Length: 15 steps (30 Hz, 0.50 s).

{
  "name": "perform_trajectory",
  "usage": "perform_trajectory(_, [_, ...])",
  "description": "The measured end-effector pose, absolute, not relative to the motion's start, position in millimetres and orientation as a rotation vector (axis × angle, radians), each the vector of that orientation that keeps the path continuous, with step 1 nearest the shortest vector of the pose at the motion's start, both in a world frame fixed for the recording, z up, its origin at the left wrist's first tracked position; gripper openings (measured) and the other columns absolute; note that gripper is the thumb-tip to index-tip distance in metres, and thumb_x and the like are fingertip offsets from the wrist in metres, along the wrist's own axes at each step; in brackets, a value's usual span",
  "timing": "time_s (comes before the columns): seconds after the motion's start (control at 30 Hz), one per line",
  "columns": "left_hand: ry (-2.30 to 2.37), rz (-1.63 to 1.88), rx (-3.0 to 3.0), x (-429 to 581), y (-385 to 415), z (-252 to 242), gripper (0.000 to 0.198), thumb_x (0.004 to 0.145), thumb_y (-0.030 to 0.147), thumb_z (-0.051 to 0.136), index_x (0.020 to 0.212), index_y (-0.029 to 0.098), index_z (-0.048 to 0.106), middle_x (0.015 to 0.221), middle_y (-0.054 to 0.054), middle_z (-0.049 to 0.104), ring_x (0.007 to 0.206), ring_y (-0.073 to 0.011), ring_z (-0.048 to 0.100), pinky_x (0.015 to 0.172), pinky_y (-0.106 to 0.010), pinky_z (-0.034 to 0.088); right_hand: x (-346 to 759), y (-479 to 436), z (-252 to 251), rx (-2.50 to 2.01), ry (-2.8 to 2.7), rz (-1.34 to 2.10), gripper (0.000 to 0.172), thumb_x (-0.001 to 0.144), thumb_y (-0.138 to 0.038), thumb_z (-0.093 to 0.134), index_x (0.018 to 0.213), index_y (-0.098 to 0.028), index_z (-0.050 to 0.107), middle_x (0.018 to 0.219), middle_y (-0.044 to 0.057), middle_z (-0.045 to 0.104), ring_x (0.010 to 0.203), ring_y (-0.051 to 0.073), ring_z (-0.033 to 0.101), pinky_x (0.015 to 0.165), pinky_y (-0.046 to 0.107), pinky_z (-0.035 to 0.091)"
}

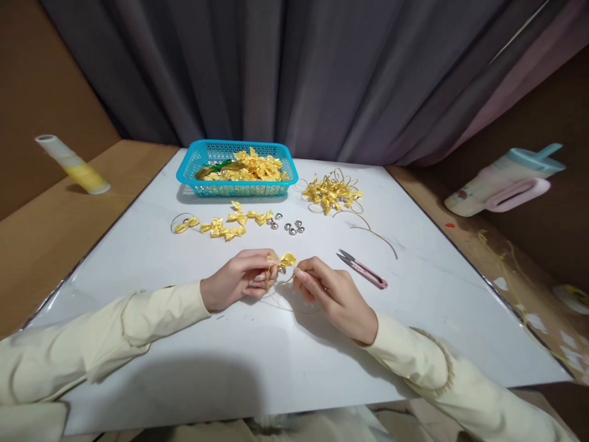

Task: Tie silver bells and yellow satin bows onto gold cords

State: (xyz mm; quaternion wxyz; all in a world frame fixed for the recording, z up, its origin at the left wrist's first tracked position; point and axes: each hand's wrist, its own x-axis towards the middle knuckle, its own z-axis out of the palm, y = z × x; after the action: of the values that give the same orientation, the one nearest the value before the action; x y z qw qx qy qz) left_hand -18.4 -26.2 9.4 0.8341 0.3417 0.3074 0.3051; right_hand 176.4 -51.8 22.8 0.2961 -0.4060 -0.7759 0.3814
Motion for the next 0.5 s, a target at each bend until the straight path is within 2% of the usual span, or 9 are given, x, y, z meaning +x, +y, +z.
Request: perform_trajectory(0.5, [0.636,0.587,0.680,-18.4,-26.1,10.6,0.018,0.077,0.018,0.052,0.061,0.012,0.047,0.054,0.004,0.032,0.043,-0.0038,0.022,0.038,-0.014,0.015,177.5,-51.8,26.1,-1.029,-2.116,0.974,0.017,0.093,-0.024,0.037,0.084,-0.017,0.049,0.059,-0.004,0.051,0.050,0.006,0.043,0.054,0.018,0.035])
